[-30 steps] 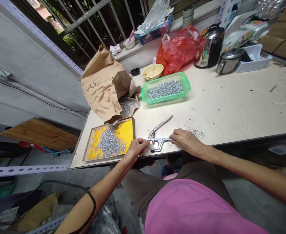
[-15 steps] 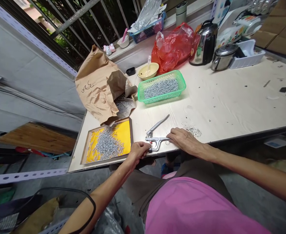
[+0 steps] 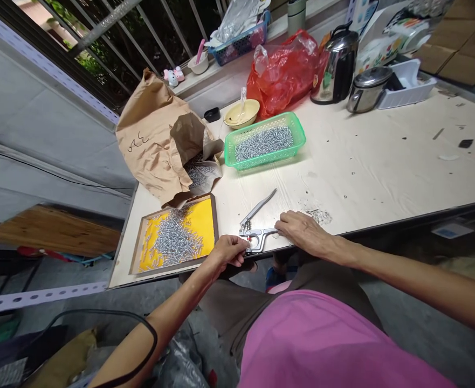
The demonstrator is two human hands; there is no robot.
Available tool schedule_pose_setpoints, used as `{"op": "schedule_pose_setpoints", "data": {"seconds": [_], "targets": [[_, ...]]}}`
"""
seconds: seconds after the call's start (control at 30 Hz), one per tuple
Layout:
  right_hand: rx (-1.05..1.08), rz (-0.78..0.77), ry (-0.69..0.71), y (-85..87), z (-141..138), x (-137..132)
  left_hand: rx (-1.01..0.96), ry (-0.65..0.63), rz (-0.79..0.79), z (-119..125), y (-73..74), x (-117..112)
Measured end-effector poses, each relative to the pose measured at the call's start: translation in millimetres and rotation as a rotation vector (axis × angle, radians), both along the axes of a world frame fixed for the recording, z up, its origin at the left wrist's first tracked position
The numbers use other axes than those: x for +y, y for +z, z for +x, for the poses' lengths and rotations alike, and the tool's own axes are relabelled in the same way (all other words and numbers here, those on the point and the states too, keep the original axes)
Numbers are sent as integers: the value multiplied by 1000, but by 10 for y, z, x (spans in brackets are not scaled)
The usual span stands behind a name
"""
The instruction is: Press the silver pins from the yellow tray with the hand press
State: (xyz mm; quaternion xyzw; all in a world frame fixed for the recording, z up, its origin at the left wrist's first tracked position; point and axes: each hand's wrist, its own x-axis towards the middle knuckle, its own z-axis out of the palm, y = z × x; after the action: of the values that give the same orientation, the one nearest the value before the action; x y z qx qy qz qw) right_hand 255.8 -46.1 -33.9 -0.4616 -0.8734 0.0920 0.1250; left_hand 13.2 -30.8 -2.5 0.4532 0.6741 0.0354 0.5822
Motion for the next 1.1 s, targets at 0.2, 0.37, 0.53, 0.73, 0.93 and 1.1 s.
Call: {"op": "schedule_pose_setpoints", "data": {"seconds": [0.2, 0.37, 0.53, 0.73, 0.93, 1.1], "targets": [[-16, -30, 19, 8, 33, 0, 12, -1, -4, 33, 23, -3], [45, -9, 73, 25, 126, 270, 31, 0, 24, 38, 21, -17], [-52, -86, 180, -7, 103, 698, 20, 11, 23, 44, 31, -32], [-167, -74, 219, 145, 24, 751, 46, -2, 37, 54, 27, -41], [-164, -85, 181, 209, 31, 555, 166, -67, 120, 55, 67, -88], [-43, -95, 176, 248, 55, 399, 455, -410, 812, 170, 129, -158]]}}
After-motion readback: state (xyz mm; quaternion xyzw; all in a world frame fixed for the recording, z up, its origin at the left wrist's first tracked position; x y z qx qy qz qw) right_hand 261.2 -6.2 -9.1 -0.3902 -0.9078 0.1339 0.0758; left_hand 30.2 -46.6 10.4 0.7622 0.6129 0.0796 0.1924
